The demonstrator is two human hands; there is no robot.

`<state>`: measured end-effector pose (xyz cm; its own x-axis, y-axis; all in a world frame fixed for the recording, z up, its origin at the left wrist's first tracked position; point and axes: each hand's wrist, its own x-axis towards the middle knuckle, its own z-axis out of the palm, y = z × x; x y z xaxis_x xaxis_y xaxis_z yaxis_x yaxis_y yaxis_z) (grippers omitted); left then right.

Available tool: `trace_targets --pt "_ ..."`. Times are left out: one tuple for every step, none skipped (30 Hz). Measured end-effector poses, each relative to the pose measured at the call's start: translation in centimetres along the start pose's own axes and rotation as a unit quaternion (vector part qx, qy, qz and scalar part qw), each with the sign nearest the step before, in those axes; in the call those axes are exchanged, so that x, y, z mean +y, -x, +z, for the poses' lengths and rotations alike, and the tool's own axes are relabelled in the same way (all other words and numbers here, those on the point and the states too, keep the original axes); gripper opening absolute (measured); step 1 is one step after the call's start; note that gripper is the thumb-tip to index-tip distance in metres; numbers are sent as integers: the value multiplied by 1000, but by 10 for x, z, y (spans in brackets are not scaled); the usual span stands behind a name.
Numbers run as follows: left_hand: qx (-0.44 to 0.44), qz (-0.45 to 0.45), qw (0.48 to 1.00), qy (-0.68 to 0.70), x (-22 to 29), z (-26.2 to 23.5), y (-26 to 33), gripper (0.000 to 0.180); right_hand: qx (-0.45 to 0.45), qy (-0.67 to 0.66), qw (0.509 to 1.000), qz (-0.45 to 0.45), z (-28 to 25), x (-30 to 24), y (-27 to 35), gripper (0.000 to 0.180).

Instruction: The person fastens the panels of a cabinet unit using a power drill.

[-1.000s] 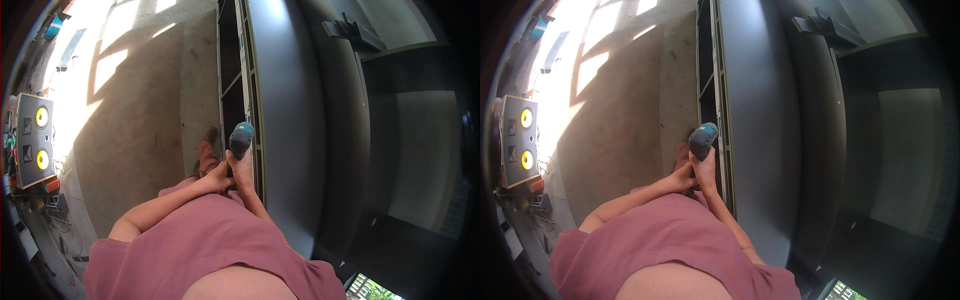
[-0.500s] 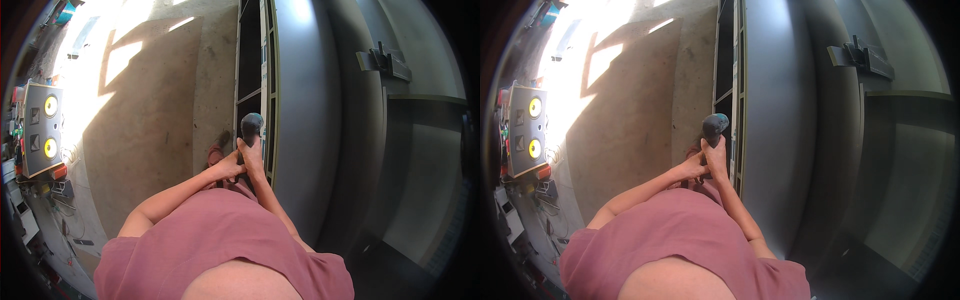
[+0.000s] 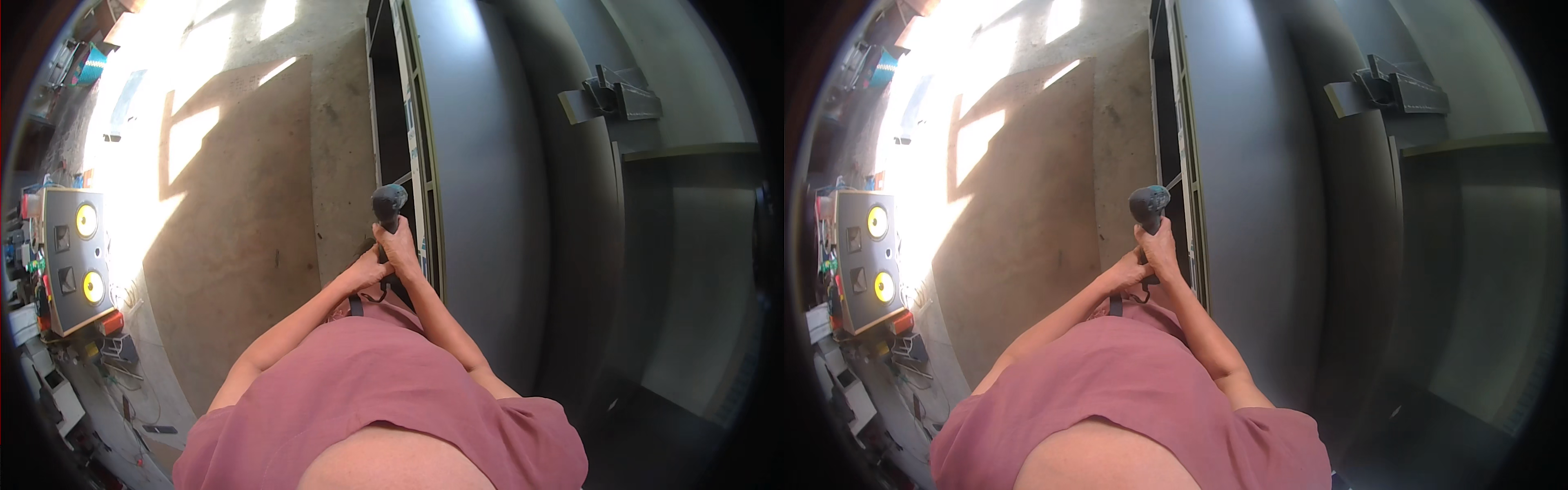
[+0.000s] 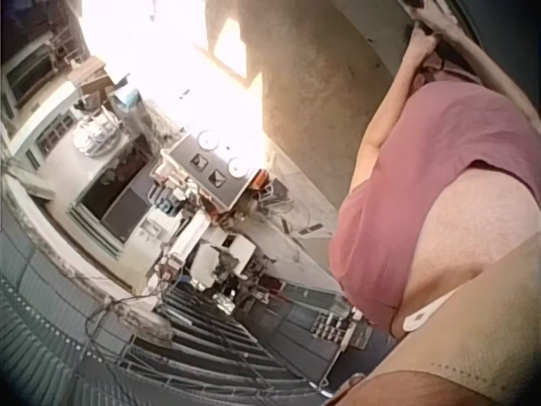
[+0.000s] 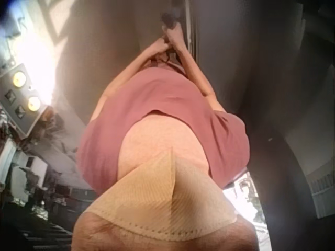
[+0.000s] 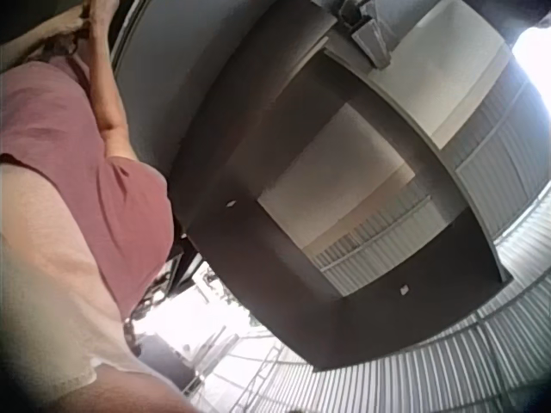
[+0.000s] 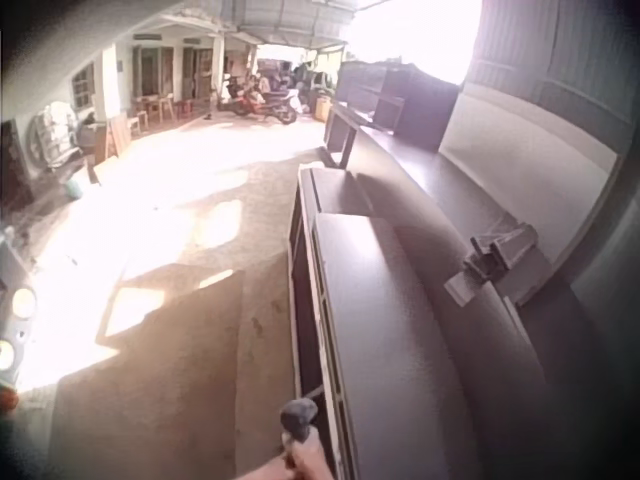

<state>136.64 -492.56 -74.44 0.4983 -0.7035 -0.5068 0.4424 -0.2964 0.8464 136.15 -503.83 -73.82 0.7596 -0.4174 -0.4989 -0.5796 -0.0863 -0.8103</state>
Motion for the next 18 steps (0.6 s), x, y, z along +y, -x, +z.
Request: trace_targets --pt "-6 8 1000 -6 -3 -1 0 62 3 7 1000 1 2 5 -1 59" --pt "-21 12 1000 -17 -6 -3 4 62 -7 -2 1000 2 4 5 2 60" --pt "-17 -23 1000 -5 -6 -4 7 64 -16 -12 1000 1 3 1 6 61" --pt "-12 -57 998 7 -5 -4 7 67 -17 -7 1000 6 2 -2 9 61" --pt "-30 -55 998 -5 -1 -1 7 67 -15 -10 1000 20 -2 -3 12 61" --pt "-27 -50 998 -30 8 1 10 69 -8 -19 1000 22 -4 -3 14 59" --pt "-23 -46 997 -55 13 2 11 71 -2 -28 999 25 -7 -2 14 57" --pt "-23 -34 997 -61 14 4 11 71 6 -34 999 24 -10 -4 16 57" --pt "-29 -34 997 -68 16 5 12 71 0 -43 999 21 -13 -7 18 57" --pt "-25 -36 995 -85 19 6 14 69 -6 -51 999 17 -16 -9 20 57" --pt "-17 -37 994 -99 24 9 15 68 -1 -54 998 16 -20 -13 24 57" --pt "-21 -35 994 -104 23 11 14 68 9 -71 997 6 -23 -16 28 56" --pt "-11 25 992 -126 22 14 12 67 21 -88 996 -3 -27 -20 31 55" --pt "-3 85 986 -145 23 17 10 67 28 -90 996 -4 -35 -27 36 55" --pt "-8 87 985 -148 35 21 9 67 53 -104 993 -27 -42 -32 39 53" --pt "-25 81 985 -152 48 26 7 66 78 -118 989 -50 -50 -37 42 51" --pt "-39 74 984 -155 69 31 7 64 83 -120 988 -50 -60 -43 42 51" --pt "-65 62 985 -146 99 38 8 61 112 -136 982 -69 -71 -50 42 50"
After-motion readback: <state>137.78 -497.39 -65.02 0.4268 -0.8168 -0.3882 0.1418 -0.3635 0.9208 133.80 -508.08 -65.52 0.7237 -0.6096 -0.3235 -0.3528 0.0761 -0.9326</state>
